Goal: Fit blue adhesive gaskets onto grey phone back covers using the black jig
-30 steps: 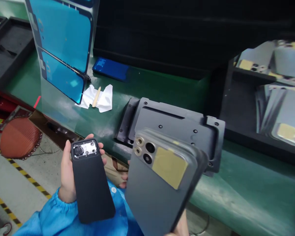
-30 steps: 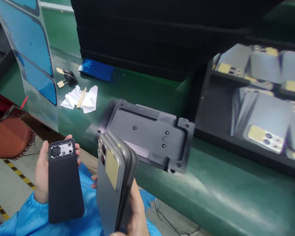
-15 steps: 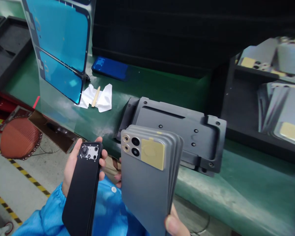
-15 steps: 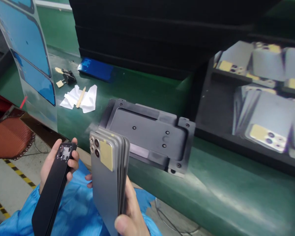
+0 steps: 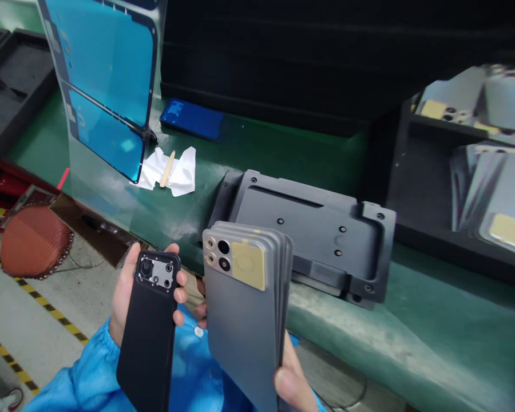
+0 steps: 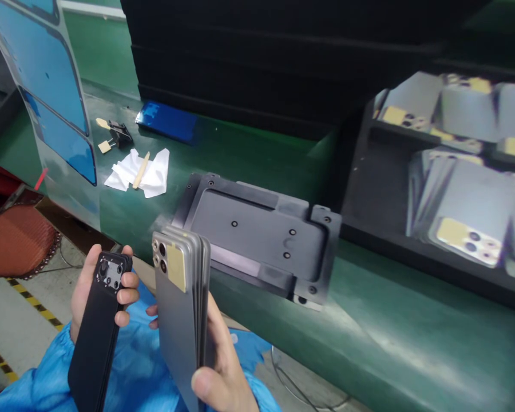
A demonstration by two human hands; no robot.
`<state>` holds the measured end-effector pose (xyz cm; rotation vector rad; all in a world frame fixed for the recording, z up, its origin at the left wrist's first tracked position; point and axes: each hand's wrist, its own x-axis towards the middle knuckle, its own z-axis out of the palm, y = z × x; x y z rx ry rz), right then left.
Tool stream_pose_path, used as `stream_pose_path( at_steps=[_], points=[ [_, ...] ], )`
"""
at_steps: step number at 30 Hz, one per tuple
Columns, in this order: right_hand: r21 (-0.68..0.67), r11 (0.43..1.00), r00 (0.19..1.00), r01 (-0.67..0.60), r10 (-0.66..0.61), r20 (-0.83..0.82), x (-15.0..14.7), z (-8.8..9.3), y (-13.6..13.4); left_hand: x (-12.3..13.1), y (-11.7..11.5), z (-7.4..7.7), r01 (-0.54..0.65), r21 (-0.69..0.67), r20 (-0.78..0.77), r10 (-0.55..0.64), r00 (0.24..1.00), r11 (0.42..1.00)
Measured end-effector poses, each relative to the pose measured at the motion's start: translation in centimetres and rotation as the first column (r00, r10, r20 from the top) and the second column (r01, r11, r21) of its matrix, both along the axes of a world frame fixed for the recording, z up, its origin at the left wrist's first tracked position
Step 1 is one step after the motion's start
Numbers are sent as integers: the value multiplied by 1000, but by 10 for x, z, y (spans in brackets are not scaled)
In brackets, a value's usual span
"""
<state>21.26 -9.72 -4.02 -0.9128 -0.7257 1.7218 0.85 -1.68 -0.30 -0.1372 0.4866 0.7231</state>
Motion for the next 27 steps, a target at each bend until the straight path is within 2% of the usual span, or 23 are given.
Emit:
stream_pose_path(
  at_steps=[5,9,14,21,27],
  points=[
    [-27,999,999,-35,35,-20,-2,6,5,8,-4,2,-63,67,-18,64,998,996],
    [-22,999,998,-42,41,-50,-2,11,10,11,-8,0,-124,67,-80,130,988,990],
    [-16,1000,997,-27,26,-69,-3,10,10,7,-12,-4,-138,103,-105,149,983,985],
    [-148,989,1000,-21,20,-3,-2,20,10,8,-12,-1,-148,102,-101,158,982,984],
    [-100,995,999,-16,19,36,-2,5,6,8,-12,3,-134,80,-110,143,984,988]
  ],
)
